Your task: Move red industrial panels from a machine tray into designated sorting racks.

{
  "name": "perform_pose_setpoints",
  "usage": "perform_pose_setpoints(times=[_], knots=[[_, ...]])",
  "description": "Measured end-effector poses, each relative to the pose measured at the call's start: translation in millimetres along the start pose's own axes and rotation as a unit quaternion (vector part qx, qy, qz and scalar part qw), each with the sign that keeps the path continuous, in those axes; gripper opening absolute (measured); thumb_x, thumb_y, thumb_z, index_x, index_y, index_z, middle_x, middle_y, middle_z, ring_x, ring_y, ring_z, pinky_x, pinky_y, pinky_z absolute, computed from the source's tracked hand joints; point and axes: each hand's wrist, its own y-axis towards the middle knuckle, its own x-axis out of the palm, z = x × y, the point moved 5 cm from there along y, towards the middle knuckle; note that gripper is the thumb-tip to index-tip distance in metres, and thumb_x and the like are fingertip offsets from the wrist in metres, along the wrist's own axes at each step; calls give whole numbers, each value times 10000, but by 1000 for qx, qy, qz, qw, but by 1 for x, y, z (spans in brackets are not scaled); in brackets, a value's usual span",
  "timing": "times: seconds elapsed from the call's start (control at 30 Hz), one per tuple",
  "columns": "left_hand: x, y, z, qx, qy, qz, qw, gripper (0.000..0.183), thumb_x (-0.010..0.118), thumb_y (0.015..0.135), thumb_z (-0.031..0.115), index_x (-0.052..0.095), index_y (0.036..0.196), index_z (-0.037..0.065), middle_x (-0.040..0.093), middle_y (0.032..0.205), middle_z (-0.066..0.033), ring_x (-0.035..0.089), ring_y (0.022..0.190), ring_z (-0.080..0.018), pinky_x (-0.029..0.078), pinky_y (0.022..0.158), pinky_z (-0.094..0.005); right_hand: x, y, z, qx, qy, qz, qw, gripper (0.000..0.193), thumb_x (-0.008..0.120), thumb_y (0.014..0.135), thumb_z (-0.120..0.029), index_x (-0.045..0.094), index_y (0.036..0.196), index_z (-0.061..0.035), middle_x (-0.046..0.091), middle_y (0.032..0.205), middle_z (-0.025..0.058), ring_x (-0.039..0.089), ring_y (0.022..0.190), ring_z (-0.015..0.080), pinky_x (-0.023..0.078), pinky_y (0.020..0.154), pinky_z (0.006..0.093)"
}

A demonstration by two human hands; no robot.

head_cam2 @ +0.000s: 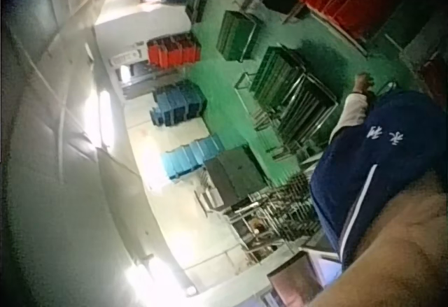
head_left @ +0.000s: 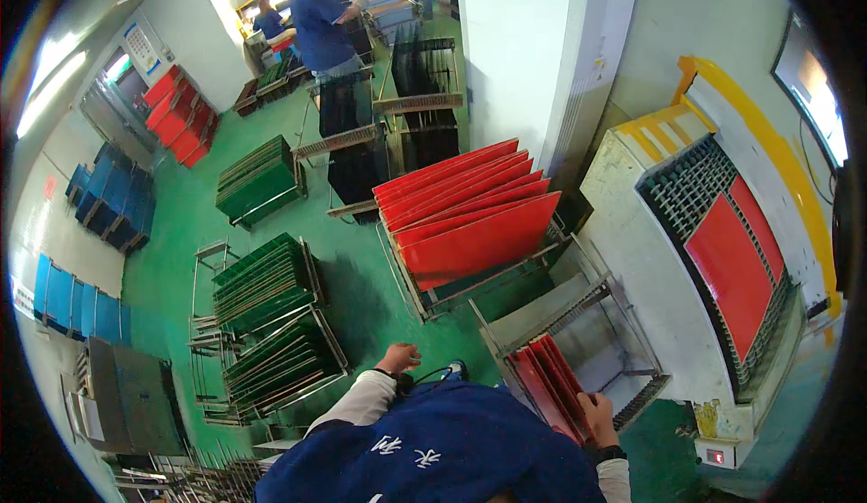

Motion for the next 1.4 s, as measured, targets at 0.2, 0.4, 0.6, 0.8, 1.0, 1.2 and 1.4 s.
perform_pose_setpoints(times=[0.2, 0.4, 0.6, 0.8, 1.0, 1.2, 1.4], knots=[[-9, 9, -8, 25, 44, 4, 999, 348, 526, 859, 209, 486, 1146, 15, 604, 995, -158, 623, 720, -245, 496, 519, -322, -4, -2, -17, -18, -35, 17, 999, 393, 639, 740, -371, 614, 732, 21, 587, 689, 205, 556, 628, 347, 423, 584, 388], [-8, 11, -8, 12, 5, -20, 1000, 339, 535, 854, 198, 488, 1125, 0, 597, 987, -165, 612, 690, -241, 490, 509, -314, -6, -1, -28, -37, -74, 12, 997, 386, 622, 745, -364, 607, 723, 21, 570, 659, 213, 547, 602, 356, 403, 559, 404], [12, -5, 4, -9, -15, 1, 1000, 305, 537, 846, 178, 497, 1101, 16, 596, 935, -151, 592, 635, -223, 487, 491, -311, 1, 7, 2, 23, -71, -44, 996, 383, 602, 755, -370, 628, 800, 9, 598, 739, 218, 578, 687, 364, 431, 607, 391], [11, -10, 0, -10, 3, 21, 1000, 321, 532, 849, 190, 486, 1122, 27, 588, 975, -144, 595, 671, -219, 487, 511, -314, 3, 7, -1, 69, -53, -83, 993, 404, 589, 759, -374, 633, 896, 4, 619, 815, 225, 595, 792, 368, 448, 692, 391], [10, -3, -6, -18, 12, 14, 1000, 354, 531, 852, 200, 473, 1157, 28, 590, 985, -134, 599, 710, -217, 489, 531, -316, 8, 12, 23, 53, -78, -79, 992, 410, 575, 772, -358, 624, 909, 25, 618, 827, 232, 594, 815, 371, 451, 708, 407], [9, -1, -11, -10, -5, 13, 1000, 382, 553, 839, 207, 469, 1157, 12, 591, 962, -139, 595, 665, -212, 482, 498, -305, 13, 16, 38, 55, -50, -87, 993, 423, 578, 771, -377, 630, 905, 20, 616, 826, 236, 599, 817, 368, 455, 705, 397], [11, -1, -13, -9, 1, 1, 1000, 325, 543, 861, 230, 468, 1111, 35, 586, 989, -140, 609, 749, -265, 502, 550, -338, 11, 15, 32, 51, -50, -85, 994, 456, 598, 754, -425, 643, 884, 10, 622, 797, 225, 607, 783, 362, 456, 680, 396]])
